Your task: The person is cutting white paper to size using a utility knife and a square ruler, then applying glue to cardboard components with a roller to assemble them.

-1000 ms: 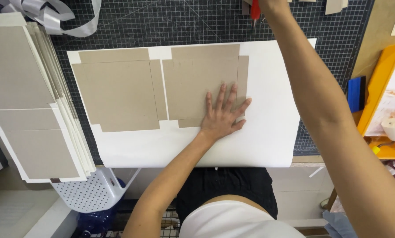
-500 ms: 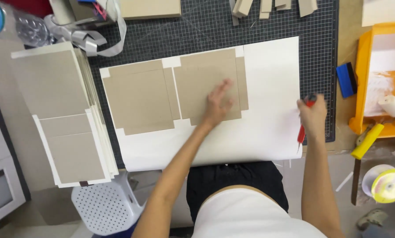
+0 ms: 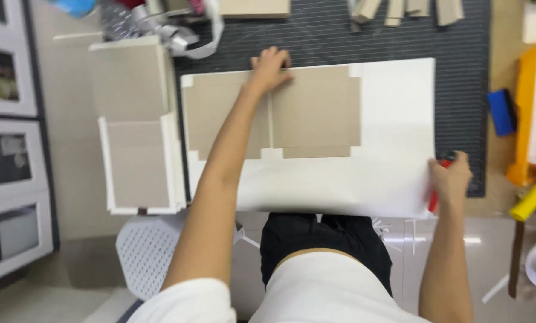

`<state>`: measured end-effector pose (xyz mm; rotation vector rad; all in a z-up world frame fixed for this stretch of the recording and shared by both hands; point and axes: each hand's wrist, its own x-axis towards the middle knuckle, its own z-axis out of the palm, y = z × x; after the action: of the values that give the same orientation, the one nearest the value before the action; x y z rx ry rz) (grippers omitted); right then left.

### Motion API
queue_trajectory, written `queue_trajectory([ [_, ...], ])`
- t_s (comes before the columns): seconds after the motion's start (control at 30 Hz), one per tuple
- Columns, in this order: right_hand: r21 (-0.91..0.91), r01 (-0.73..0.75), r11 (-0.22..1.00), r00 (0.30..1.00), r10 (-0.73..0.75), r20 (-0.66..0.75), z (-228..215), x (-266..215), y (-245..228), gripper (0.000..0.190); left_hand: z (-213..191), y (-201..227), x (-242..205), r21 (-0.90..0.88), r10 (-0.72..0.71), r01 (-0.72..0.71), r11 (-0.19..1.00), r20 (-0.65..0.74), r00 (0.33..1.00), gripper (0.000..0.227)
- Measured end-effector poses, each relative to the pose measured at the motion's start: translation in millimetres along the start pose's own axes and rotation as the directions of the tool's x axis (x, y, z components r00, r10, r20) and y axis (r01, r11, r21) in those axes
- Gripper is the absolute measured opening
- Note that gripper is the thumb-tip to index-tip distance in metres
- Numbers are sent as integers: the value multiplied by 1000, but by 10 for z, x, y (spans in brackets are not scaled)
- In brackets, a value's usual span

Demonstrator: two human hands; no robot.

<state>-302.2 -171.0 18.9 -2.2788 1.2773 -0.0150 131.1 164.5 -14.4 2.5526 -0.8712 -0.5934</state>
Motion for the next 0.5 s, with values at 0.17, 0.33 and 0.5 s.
queue_trajectory([
  [0.17,200,9,980,995,-29,94,-313,-299,-236,31,-604,-261,-562,91,-95,92,992,30,995,60],
  [0.33,361,77,929,995,-95,32,-530,-456,-351,28,-608,-485,-945,134,-125,109,985,113,986,53],
  [0.5,341,155,927,984,-174,26,-916,-421,-820,28,-593,-375,-1245,-228,-177,184,956,50,983,18],
])
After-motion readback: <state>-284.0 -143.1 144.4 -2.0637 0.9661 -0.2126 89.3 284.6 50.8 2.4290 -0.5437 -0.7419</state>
